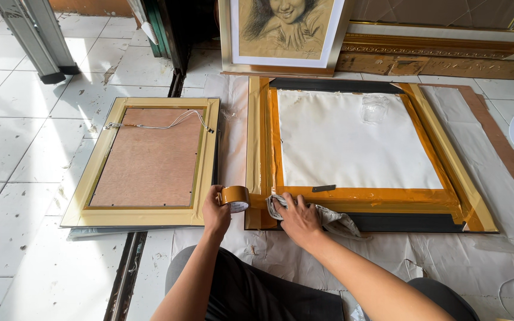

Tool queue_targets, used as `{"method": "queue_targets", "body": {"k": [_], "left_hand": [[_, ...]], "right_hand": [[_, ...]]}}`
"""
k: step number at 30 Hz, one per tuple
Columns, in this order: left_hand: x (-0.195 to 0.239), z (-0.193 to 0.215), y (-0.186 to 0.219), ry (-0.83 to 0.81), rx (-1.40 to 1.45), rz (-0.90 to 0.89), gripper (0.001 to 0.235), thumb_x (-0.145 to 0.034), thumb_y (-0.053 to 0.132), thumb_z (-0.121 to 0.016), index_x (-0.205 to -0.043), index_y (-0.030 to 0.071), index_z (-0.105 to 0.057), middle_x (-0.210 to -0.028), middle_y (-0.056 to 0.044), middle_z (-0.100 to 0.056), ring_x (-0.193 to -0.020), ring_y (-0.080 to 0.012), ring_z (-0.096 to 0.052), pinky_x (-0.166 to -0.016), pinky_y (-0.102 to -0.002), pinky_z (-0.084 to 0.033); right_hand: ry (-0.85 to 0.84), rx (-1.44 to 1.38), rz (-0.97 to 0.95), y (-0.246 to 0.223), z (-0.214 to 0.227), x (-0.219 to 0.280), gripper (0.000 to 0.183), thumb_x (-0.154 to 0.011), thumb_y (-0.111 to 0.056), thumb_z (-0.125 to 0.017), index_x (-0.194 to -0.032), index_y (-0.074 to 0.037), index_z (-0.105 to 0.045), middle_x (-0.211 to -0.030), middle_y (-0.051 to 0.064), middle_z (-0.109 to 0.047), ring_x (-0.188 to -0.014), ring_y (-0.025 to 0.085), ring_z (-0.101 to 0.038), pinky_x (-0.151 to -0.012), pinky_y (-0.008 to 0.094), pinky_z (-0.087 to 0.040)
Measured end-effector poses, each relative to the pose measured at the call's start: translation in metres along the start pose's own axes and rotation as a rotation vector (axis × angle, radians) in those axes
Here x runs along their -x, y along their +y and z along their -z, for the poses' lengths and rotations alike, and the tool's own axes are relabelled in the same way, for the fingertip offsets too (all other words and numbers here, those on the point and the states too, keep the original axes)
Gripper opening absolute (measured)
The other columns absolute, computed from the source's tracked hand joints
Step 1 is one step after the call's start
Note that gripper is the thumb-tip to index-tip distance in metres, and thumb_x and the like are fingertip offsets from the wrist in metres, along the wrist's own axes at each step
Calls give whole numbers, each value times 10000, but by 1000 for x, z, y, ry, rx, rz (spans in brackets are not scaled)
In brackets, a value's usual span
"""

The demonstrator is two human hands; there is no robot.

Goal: The person applies masking tape along the edges of a wooden picture frame while sitting on the floor. They use a cloth to wipe the frame surface and smooth the tape, then lift the frame to inspect it before continuing to apply tape to the remaining edges.

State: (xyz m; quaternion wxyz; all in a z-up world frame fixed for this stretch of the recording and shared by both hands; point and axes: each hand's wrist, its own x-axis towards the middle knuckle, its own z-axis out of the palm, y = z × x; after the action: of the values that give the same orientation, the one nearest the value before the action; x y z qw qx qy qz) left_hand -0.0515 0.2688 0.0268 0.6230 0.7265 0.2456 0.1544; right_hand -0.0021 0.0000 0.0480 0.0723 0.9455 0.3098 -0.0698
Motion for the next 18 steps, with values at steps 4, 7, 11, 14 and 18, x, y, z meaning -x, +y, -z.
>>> {"method": "queue_targets", "body": {"k": [4, 7, 11, 14, 18], "left_hand": [[-10, -3, -11, 2, -69, 15, 527, -859, -131, -667, -1271, 193, -731, -1166, -153, -796, -1296, -428, -761, -1096, -560, -590], [-15, -2, -16, 9, -113, 33, 526, -877, -79, -666, -1295, 234, -732, -1232, -137, -801, -1270, -424, -766, -1101, -553, -579], [-12, -1, -12, 4, -152, 39, 542, -882, -68, -682, -1326, 240, -722, -1318, -171, -787, -1327, -483, -724, -1114, -590, -570], [-10, -3, -6, 4, -150, 40, 561, -894, -63, -697, -1365, 240, -716, -1362, -196, -761, -1373, -512, -687, -1143, -605, -559], [-23, -7, -24, -12, -182, 68, 603, -921, 2, -726, -1430, 322, -684, -1417, -178, -710, -1406, -497, -663, -1219, -591, -509]], "right_hand": [[0, -95, -44, -14, 3, -16, 613, -994, -218, -694, -1600, -229, -601, -1463, 61, -384, -1269, 387, -548, -846, 594, -609], [-100, -280, -180, -29, 25, -20, 546, -1072, -165, -604, -1615, -209, -633, -1463, 91, -416, -1317, 375, -576, -896, 540, -596], [-170, -346, -209, -43, 25, -10, 560, -1107, -131, -510, -1653, -215, -603, -1479, 112, -418, -1332, 409, -569, -926, 557, -589], [-216, -351, -183, -45, 39, -3, 565, -1135, -118, -434, -1666, -243, -583, -1491, 107, -412, -1338, 414, -564, -947, 562, -582], [-216, -394, -224, -50, 67, -17, 562, -1148, -101, -433, -1656, -264, -609, -1503, 117, -419, -1404, 444, -532, -1052, 606, -545]]}}
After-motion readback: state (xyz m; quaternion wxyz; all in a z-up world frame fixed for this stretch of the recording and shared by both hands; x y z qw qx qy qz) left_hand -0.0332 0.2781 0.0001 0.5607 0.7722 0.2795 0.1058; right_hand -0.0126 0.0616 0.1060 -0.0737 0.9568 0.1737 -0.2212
